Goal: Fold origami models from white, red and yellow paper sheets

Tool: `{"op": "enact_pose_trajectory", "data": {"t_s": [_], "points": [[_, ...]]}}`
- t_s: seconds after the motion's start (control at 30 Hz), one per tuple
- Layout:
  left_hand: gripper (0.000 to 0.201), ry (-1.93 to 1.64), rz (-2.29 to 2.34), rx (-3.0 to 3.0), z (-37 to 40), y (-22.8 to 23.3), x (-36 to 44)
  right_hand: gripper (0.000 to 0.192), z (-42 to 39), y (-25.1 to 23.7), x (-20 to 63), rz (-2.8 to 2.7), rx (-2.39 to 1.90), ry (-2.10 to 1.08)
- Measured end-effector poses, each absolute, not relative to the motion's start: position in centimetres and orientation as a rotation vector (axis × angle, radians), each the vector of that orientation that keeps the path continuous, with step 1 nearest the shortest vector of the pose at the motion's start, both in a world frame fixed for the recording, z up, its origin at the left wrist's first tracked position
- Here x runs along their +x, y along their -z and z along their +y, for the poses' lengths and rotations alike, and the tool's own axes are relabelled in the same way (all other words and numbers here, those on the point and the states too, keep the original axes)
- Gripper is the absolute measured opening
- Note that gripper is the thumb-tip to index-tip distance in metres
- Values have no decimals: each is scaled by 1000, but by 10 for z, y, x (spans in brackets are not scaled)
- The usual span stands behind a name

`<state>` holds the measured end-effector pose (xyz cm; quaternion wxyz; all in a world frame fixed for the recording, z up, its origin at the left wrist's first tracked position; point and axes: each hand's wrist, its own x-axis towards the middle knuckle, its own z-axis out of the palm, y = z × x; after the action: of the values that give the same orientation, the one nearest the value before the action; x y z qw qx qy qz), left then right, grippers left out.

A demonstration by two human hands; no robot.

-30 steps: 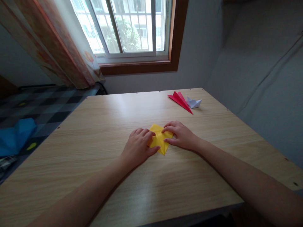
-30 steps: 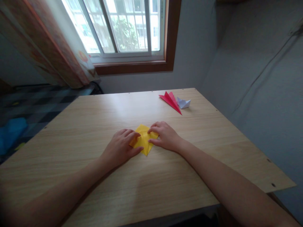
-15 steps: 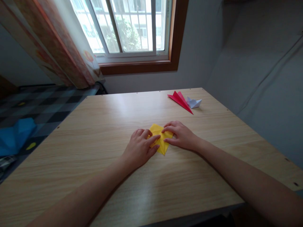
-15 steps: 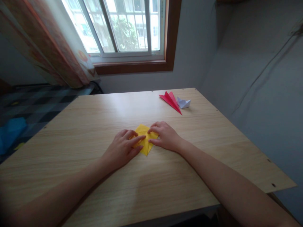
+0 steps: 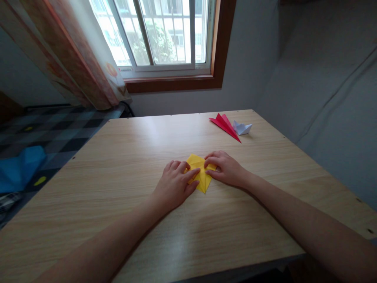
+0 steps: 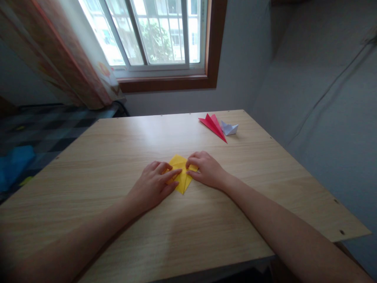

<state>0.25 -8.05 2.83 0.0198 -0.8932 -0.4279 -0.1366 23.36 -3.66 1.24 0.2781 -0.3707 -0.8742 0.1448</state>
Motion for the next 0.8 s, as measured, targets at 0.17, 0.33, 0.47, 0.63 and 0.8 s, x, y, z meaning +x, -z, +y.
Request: {"op": "enact_pose_trajectory", "data": {"t_s": [0.17, 0.33, 0.47, 0.63, 0.8], "points": [[35, 415, -1323, -2765, -80, -28, 3, 9, -36, -14, 235, -2275, -964, -535], [36, 411, -1323, -2767, -80, -26, 2, 11, -35, -16, 235, -2236, -964, -621], [36, 413, -1324, -2772, -80, -26, 2, 14, -35, -14, 234, -2216, -994, -591], [35, 430, -1320, -2769, -80, -27, 3, 23, -34, -9, 235, -2284, -970, -479], [35, 428, -1318, -2769, -80, -27, 3, 22, -35, -8, 236, -2275, -932, -485]]}}
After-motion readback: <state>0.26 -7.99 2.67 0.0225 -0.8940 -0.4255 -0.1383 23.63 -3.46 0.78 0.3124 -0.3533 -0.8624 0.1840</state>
